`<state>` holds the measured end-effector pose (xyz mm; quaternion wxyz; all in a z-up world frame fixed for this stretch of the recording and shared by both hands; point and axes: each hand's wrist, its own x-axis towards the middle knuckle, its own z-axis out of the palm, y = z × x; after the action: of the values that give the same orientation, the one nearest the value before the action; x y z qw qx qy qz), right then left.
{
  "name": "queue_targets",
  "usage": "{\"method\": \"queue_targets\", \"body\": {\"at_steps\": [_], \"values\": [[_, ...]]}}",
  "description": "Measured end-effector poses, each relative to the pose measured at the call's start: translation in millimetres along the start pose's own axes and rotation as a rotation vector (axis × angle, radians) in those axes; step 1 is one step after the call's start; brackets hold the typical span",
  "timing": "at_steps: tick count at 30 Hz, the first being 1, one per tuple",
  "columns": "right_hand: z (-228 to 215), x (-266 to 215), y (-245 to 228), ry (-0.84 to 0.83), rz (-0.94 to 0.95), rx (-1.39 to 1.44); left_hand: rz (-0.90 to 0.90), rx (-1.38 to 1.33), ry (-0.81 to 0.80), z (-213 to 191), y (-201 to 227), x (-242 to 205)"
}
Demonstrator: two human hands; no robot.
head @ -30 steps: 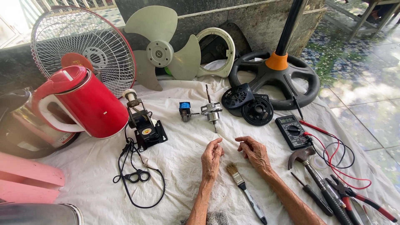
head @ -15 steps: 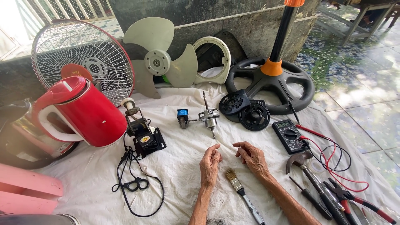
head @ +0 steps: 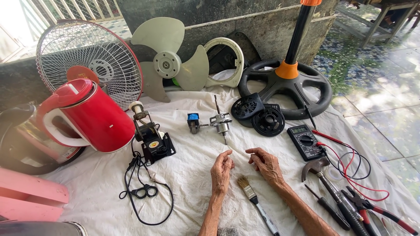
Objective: Cleaning a disassembled fan motor using a small brush to remove dust and debris.
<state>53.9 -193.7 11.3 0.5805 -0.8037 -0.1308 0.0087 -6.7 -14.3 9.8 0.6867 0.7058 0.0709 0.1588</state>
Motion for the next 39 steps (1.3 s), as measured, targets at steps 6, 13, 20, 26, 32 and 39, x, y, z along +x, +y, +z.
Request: {"method": "queue_targets", "body": {"at_steps": [6, 13, 20, 26, 32, 39], "values": [[0, -1, -5, 0.003, 0.032, -0.008, -0.082, -0.032, 0.021, 0, -2, 3], [0, 1, 0, -0.003, 0.024, 0.002, -0.012, -0.176, 0.046, -1, -18, 9], [-1, 1, 10, -0.02, 0.004, 0.168, 0.069, -0.224, 0.362, -9, -16, 6], [-2, 1, 9, -0.021, 0.001, 0.148, 0.118, -0.186, 0.438, -9, -23, 9], [-1, 3, 13, -0.023, -0.003, 0.153, 0.107, -0.186, 0.411, -10, -27, 10], [0, -1, -8, 0.009, 0.05, -0.005, 0.072, -0.119, 0.424, -8, 0, 3]]}}
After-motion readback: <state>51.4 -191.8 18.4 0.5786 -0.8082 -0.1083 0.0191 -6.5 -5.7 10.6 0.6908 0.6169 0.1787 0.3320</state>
